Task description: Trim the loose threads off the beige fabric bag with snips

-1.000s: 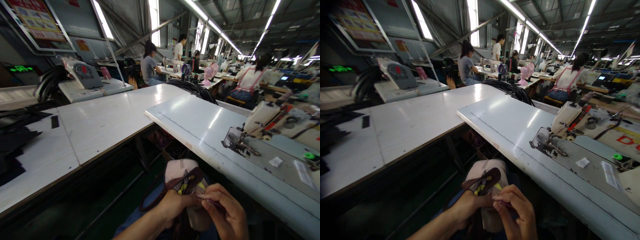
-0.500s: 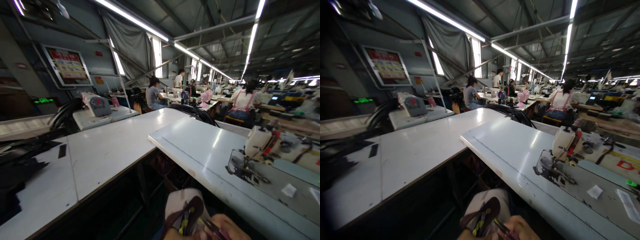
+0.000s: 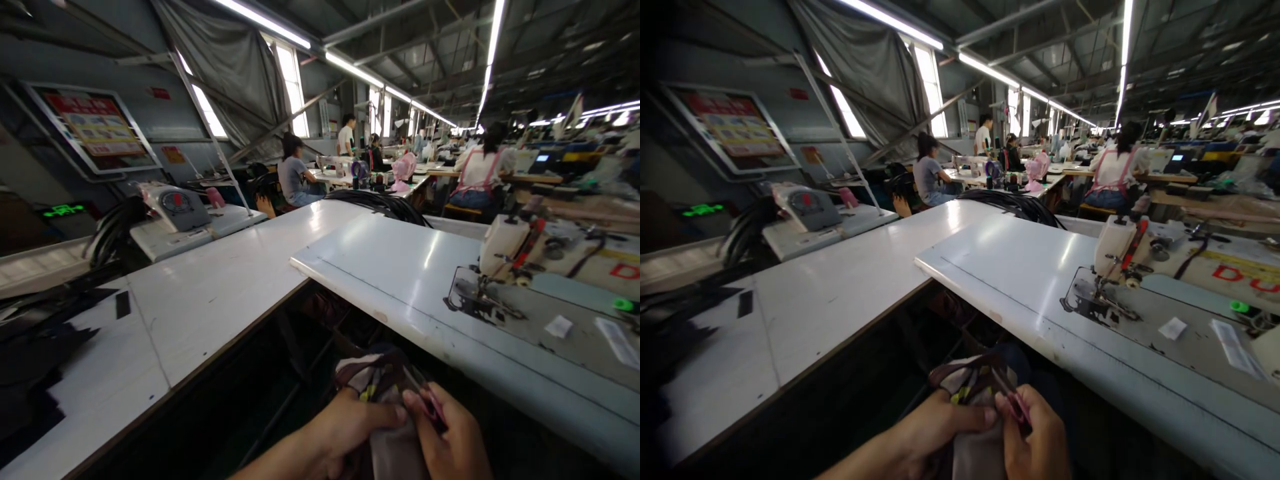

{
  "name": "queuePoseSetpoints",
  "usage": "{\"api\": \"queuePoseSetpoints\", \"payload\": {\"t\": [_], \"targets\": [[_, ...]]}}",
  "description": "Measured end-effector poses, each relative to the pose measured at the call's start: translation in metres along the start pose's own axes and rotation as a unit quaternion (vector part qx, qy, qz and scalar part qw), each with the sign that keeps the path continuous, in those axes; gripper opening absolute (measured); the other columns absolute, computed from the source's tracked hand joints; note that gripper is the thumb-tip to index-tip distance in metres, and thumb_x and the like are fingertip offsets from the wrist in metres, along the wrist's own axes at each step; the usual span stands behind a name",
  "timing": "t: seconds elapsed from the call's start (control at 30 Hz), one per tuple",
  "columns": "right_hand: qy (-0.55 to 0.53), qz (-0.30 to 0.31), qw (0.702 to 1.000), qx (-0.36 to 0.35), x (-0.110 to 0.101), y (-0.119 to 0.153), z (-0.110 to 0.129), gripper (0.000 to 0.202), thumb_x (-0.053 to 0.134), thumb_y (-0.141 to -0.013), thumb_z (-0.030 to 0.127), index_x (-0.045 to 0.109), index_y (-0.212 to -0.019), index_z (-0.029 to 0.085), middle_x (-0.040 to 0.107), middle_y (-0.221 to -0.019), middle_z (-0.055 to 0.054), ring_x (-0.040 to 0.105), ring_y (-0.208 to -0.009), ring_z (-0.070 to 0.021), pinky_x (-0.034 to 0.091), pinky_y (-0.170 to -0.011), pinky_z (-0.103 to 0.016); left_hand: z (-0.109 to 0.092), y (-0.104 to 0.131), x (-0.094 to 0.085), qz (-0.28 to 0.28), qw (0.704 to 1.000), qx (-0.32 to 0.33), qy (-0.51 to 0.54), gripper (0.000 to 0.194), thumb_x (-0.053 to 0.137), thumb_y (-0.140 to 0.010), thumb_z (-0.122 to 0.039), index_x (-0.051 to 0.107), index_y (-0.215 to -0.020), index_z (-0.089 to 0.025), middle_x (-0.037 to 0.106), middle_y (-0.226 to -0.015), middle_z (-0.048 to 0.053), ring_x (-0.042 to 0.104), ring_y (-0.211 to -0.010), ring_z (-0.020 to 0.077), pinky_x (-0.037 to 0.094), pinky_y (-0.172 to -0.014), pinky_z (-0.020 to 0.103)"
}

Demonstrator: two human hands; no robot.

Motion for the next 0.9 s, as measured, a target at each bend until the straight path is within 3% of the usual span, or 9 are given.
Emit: {"api": "queuePoseSetpoints", "payload": {"t": [0.1, 0.23, 0.33, 0.53, 0.7, 0.8, 0.9], "targets": [[-0.085, 0.03, 0.99, 0.108, 0.007, -0.001, -0.021, 0.039, 0.059, -0.078, 0.053, 0.06, -0.065, 0.016, 0.063, -0.062, -0.004, 0.061, -0.062, -0.0177, 0.05, -0.056, -0.023, 0.005, -0.01, 0.0, -0.037, 0.999, -0.023, -0.032, 0.039, 0.08, -0.059, -0.025, 0.072, -0.095, -0.013, 0.075, -0.087, 0.009, 0.068, -0.086, 0.0292, 0.051, -0.084, 0.04], [-0.206, 0.025, 0.954, 0.217, 0.008, 0.001, -0.04, 0.041, 0.065, -0.073, 0.054, 0.059, -0.065, 0.014, 0.057, -0.062, -0.001, 0.054, -0.062, -0.015, 0.046, -0.054, -0.022, 0.013, -0.021, 0.004, -0.065, 0.995, 0.055, -0.052, 0.039, 0.079, -0.061, -0.022, 0.071, -0.098, -0.014, 0.074, -0.098, 0.009, 0.066, -0.095, 0.0296, 0.051, -0.087, 0.038], [-0.252, 0.008, 0.937, 0.243, 0.006, 0.004, -0.043, 0.04, 0.07, -0.07, 0.052, 0.059, -0.066, 0.013, 0.053, -0.061, 0.001, 0.049, -0.059, -0.0122, 0.043, -0.054, -0.022, 0.014, -0.023, 0.006, -0.081, 0.991, 0.092, -0.057, 0.043, 0.078, -0.06, -0.019, 0.07, -0.102, -0.014, 0.073, -0.103, 0.009, 0.065, -0.1, 0.0297, 0.049, -0.09, 0.037], [-0.271, 0.035, 0.929, 0.248, 0.003, 0.003, -0.045, 0.038, 0.071, -0.07, 0.049, 0.057, -0.065, 0.014, 0.051, -0.06, 0.003, 0.047, -0.057, -0.0104, 0.039, -0.052, -0.021, 0.014, -0.029, 0.003, -0.1, 0.991, 0.064, -0.07, 0.041, 0.079, -0.055, -0.017, 0.072, -0.095, -0.015, 0.073, -0.099, 0.008, 0.065, -0.099, 0.0316, 0.047, -0.093, 0.042], [-0.195, 0.071, 0.962, 0.18, -0.009, 0.0, -0.041, 0.032, 0.062, -0.08, 0.047, 0.057, -0.072, 0.016, 0.053, -0.064, 0.002, 0.053, -0.062, -0.012, 0.044, -0.053, -0.02, 0.02, -0.035, 0.002, -0.085, 0.994, 0.035, -0.059, 0.039, 0.08, -0.055, -0.021, 0.073, -0.093, -0.013, 0.074, -0.098, 0.011, 0.066, -0.095, 0.0325, 0.049, -0.09, 0.043], [-0.096, 0.004, 0.992, 0.077, -0.029, 0.002, -0.034, 0.021, 0.056, -0.086, 0.039, 0.06, -0.089, 0.018, 0.06, -0.075, -0.001, 0.061, -0.073, -0.0143, 0.051, -0.062, -0.018, 0.024, -0.036, 0.001, -0.083, 0.995, 0.001, -0.061, 0.041, 0.081, -0.057, -0.026, 0.072, -0.094, -0.011, 0.074, -0.095, 0.013, 0.068, -0.091, 0.0333, 0.052, -0.084, 0.043], [0.01, -0.036, 0.998, -0.054, -0.049, 0.012, -0.022, 0.01, 0.056, -0.087, 0.027, 0.062, -0.092, 0.02, 0.063, -0.08, -0.002, 0.064, -0.072, -0.0119, 0.053, -0.065, -0.016, 0.024, -0.035, 0.002, -0.085, 0.994, -0.003, -0.074, 0.042, 0.079, -0.059, -0.027, 0.071, -0.097, -0.011, 0.075, -0.094, 0.012, 0.068, -0.091, 0.0325, 0.052, -0.083, 0.042]]}}
Point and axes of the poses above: each hand's wrist, its own y-axis away from the middle knuckle, its own x-axis out of the palm, z = x × y, the point moved 3 cm from there along -y, towards the middle knuckle
